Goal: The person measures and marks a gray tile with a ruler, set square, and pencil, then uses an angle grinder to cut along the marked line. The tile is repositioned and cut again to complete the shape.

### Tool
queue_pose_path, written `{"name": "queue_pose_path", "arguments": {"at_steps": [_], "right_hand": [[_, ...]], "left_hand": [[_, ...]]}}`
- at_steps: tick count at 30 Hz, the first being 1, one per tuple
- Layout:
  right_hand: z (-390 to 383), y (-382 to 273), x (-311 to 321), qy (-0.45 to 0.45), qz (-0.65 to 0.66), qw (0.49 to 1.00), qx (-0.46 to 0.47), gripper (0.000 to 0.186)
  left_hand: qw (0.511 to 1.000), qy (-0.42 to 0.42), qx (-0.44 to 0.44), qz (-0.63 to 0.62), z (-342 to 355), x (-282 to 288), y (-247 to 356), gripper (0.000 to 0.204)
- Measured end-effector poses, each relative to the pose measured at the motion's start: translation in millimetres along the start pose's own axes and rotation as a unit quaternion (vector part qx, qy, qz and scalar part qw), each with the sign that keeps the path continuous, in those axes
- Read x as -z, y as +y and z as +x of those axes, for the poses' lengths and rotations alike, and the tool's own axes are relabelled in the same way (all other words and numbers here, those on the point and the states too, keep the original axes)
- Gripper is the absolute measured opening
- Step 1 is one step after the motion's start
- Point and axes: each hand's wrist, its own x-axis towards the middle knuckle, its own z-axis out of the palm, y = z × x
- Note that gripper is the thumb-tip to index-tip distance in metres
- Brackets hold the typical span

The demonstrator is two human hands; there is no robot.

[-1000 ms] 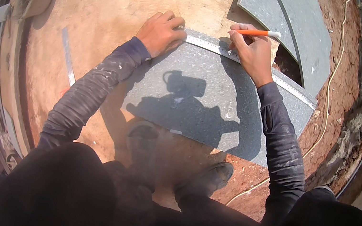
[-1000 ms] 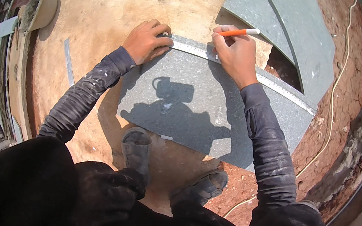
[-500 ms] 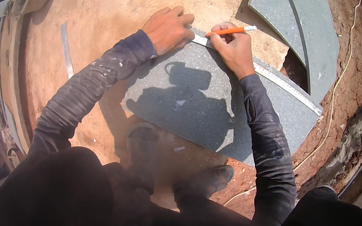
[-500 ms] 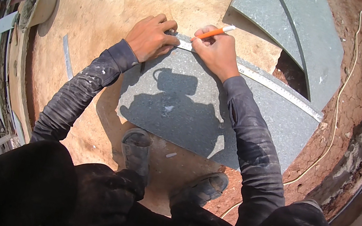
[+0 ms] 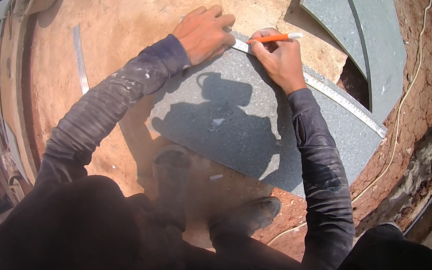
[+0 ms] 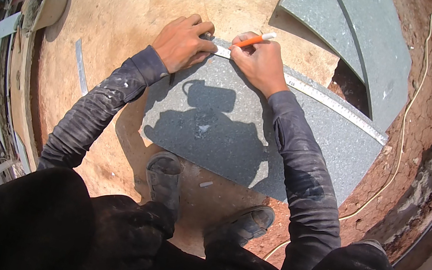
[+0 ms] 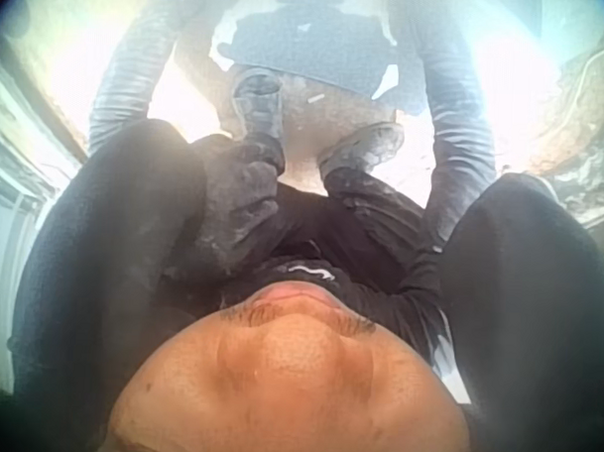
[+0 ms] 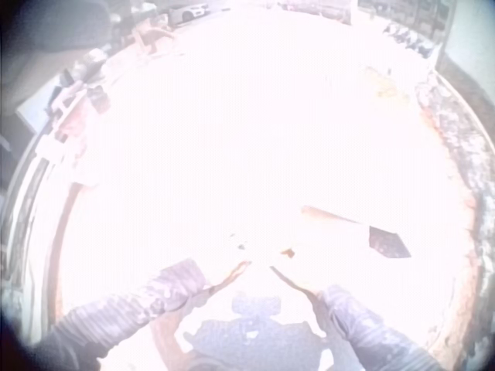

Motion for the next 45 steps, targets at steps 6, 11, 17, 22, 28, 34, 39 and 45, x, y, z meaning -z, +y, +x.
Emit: {"name": "queue_pose_path", "arguments": {"at_steps": [6, 11, 17, 22, 28, 34, 39, 45], "right_hand": [[0, -1, 0, -0.008, -0.007, 1.000, 0.001, 0.021], [0, 0, 0, -0.008, -0.021, 1.000, 0.003, 0.021], [5, -7, 7, 0.020, 0.178, 0.977, -0.115, 0.017], [12, -4, 21, 0.042, 0.280, 0.954, -0.098, 0.016], [13, -2, 22, 0.024, 0.234, 0.969, -0.072, 0.018], [1, -1, 7, -0.002, 0.073, 0.997, -0.032, 0.020], [2, 0, 4, -0.011, 0.036, 0.999, -0.013, 0.020], [2, 1, 4, -0.013, -0.004, 1.000, 0.010, 0.020]], "left_hand": [[1.000, -0.001, 0.005, 0.005, -1, -1, 0, 0.019], [1.000, 0.002, 0.005, 0.002, -1, -2, 0, 0.018], [1.000, 0.000, 0.007, 0.005, -2, 0, 1, 0.017], [1.000, 0.003, 0.007, 0.006, -2, -2, 2, 0.016], [1.000, 0.002, 0.010, 0.006, -2, -2, 3, 0.016], [1.000, 0.004, 0.009, 0.006, -3, -3, 2, 0.016], [1.000, 0.003, 0.009, 0.012, -3, -4, 3, 0.017], [1.000, 0.000, 0.012, 0.011, -3, -3, 3, 0.017]]}}
